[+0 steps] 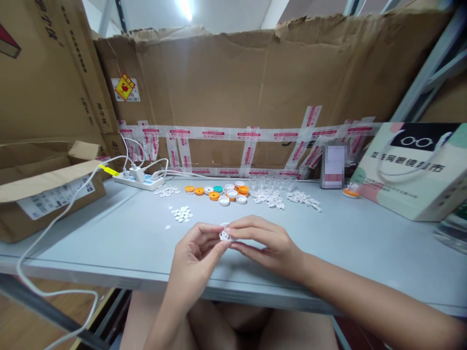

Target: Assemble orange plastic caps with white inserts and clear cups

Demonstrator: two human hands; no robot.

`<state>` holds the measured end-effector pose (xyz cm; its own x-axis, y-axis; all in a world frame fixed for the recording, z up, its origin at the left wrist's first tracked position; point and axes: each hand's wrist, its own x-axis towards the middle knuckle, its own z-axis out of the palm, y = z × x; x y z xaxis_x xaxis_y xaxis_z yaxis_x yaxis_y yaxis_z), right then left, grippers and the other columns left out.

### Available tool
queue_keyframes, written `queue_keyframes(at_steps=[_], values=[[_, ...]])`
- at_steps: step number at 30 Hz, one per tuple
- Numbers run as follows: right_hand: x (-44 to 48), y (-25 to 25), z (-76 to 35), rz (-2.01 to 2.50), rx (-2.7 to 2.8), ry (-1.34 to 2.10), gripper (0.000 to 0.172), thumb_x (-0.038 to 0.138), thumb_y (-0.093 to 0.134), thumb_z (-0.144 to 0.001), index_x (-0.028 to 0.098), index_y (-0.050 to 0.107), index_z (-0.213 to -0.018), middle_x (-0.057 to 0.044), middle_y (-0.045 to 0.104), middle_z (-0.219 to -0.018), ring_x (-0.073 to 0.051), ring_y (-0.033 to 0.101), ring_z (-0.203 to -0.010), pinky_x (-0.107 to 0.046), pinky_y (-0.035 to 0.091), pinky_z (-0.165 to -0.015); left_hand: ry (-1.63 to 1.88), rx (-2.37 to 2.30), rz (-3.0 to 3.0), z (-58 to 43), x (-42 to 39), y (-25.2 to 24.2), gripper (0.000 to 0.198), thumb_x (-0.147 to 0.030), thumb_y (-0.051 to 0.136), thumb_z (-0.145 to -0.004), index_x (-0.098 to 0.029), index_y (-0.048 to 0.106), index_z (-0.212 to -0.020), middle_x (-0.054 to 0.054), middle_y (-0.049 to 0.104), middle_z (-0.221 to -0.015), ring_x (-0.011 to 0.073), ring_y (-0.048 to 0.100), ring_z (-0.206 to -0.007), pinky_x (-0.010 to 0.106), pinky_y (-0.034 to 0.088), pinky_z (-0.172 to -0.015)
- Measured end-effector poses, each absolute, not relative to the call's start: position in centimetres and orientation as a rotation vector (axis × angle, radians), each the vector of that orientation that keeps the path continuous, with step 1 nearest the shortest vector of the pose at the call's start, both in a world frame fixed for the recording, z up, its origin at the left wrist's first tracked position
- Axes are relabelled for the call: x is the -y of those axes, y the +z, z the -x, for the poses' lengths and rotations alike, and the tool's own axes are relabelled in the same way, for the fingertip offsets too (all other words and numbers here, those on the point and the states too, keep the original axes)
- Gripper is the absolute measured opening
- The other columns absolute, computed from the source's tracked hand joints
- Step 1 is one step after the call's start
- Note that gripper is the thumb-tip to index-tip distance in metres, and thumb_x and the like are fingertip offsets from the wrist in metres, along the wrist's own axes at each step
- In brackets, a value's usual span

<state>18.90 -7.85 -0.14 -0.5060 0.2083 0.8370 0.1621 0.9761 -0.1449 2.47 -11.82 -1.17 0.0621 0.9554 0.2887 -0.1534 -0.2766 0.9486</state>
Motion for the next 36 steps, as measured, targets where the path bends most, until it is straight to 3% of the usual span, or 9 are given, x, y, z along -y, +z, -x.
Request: queue_keyframes(at_steps=[8, 12, 15, 20, 25, 31, 36], values=[[7.8, -0.2, -19.0, 0.374, 2.058, 0.261, 0.023, 0.013, 0.063, -0.077, 0.016, 0.063, -0.099, -0.009, 0.07, -0.09, -0.016, 0.065, -0.086, -0.028, 0.054, -0.077, 1.451, -0.928, -1.341, -2.6, 11.8, -1.1, 0.014, -0.021, 0.068, -0.072, -0.015, 0.058, -0.08, 0.002, 0.072, -0.077, 0.0109, 0.068, -0.073, 0.014, 0.054, -0.069], [7.7, 0.0, -19.0, 0.597, 1.983, 0.613, 0.02, 0.023, 0.069, -0.072, 0.016, 0.068, -0.091, -0.006, 0.071, -0.084, -0.015, 0.066, -0.076, -0.026, 0.054, -0.07, 1.495, -0.959, -1.371, -2.7, 11.8, -1.3, 0.013, -0.022, 0.066, -0.073, -0.016, 0.058, -0.082, 0.001, 0.071, -0.079, 0.0113, 0.068, -0.075, 0.015, 0.054, -0.071], [7.4, 0.0, -19.0, 0.634, 1.888, 0.866, 0.01, 0.022, 0.069, -0.071, 0.019, 0.07, -0.08, -0.004, 0.071, -0.08, -0.014, 0.066, -0.075, -0.027, 0.052, -0.072, 1.503, -1.007, -1.4, -2.7, 11.9, -1.4, 0.012, -0.021, 0.066, -0.073, -0.017, 0.059, -0.082, -0.001, 0.069, -0.078, 0.0088, 0.067, -0.073, 0.012, 0.053, -0.068], [6.9, -0.1, -18.9, 0.709, 1.704, 1.143, 0.012, 0.019, 0.074, -0.061, 0.02, 0.071, -0.073, -0.001, 0.07, -0.075, -0.013, 0.063, -0.073, -0.027, 0.049, -0.073, 1.499, -1.039, -1.42, -2.9, 11.8, -1.7, 0.011, -0.021, 0.065, -0.074, -0.018, 0.059, -0.082, -0.003, 0.068, -0.077, 0.0068, 0.066, -0.071, 0.011, 0.053, -0.069], [6.6, 0.1, -18.9, 0.822, 1.563, 1.488, 0.021, 0.026, 0.077, -0.058, 0.018, 0.071, -0.077, -0.001, 0.071, -0.078, -0.012, 0.064, -0.075, -0.027, 0.048, -0.075, 1.556, -1.098, -1.5, -2.9, 11.8, -2.0, 0.012, -0.023, 0.064, -0.075, -0.019, 0.059, -0.085, -0.001, 0.068, -0.078, 0.0094, 0.066, -0.075, 0.014, 0.054, -0.071], [6.4, 0.0, -19.1, 0.806, 1.41, 1.734, 0.019, 0.027, 0.077, -0.061, 0.014, 0.068, -0.072, -0.001, 0.072, -0.071, -0.01, 0.065, -0.068, -0.024, 0.05, -0.072, 1.578, -1.316, -1.88, -2.9, 11.7, -1.8, 0.01, -0.024, 0.06, -0.078, -0.018, 0.064, -0.086, 0.003, 0.068, -0.086, 0.0155, 0.064, -0.08, 0.026, 0.053, -0.077], [6.2, -0.3, -19.0, 0.855, 1.277, 1.835, 0.022, 0.023, 0.08, -0.056, 0.013, 0.063, -0.067, 0.0, 0.071, -0.067, -0.008, 0.065, -0.064, -0.021, 0.051, -0.067, 1.584, -1.405, -2.127, -3.2, 11.6, -1.7, 0.009, -0.018, 0.058, -0.079, -0.018, 0.062, -0.087, 0.003, 0.068, -0.083, 0.0149, 0.064, -0.077, 0.024, 0.051, -0.073]])
